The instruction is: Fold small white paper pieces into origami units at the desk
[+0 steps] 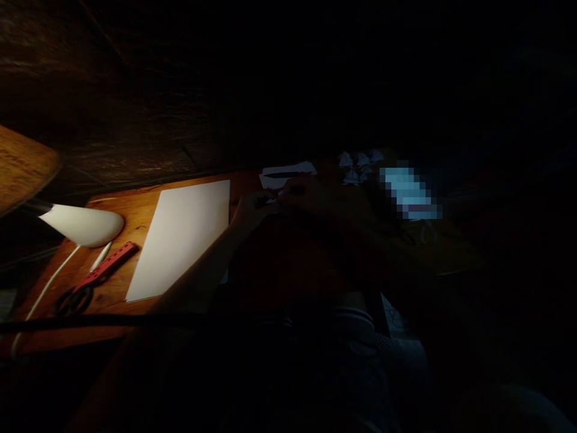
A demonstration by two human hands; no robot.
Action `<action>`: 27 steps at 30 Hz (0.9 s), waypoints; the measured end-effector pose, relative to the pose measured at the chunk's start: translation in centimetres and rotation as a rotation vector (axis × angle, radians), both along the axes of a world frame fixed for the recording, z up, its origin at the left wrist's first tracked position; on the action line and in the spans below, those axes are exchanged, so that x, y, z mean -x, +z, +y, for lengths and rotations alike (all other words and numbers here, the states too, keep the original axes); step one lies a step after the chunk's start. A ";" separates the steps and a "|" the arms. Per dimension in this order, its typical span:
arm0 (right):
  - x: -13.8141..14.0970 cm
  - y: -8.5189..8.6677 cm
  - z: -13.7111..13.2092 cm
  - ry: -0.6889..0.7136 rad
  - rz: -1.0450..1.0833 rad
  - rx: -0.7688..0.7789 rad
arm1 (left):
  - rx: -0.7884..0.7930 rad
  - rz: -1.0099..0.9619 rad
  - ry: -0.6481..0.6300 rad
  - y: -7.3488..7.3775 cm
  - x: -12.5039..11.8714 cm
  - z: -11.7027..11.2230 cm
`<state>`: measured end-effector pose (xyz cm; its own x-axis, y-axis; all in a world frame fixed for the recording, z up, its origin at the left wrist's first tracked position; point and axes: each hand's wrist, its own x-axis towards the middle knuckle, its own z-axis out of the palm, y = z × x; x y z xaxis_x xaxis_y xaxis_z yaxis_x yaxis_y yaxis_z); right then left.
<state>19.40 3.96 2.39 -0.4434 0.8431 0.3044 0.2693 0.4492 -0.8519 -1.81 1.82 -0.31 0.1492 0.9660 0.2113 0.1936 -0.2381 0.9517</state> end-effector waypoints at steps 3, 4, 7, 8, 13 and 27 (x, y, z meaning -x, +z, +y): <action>0.2 -0.2 -0.2 -0.001 0.009 -0.036 | -0.022 0.100 -0.016 0.0 0.1 -0.1; 0.2 -0.2 -0.3 -0.002 0.007 -0.041 | -0.020 0.121 -0.021 0.0 0.2 -0.1; 0.1 0.0 -0.4 0.010 -0.025 -0.035 | -0.003 0.127 -0.032 0.1 0.1 -0.2; 0.1 0.1 -0.5 0.016 -0.034 -0.031 | -0.004 0.116 -0.030 0.1 0.1 -0.2; 0.1 0.3 -0.6 0.040 -0.012 0.006 | 0.003 -0.017 0.016 0.0 -0.1 0.0; 0.1 0.3 -0.1 -0.093 0.047 0.016 | 0.068 -0.014 -0.014 -0.1 -0.1 0.0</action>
<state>19.31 3.89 2.64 -0.3482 0.8849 0.3094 0.2691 0.4105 -0.8713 -1.74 1.80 -0.44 0.1608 0.9760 0.1471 0.1775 -0.1752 0.9684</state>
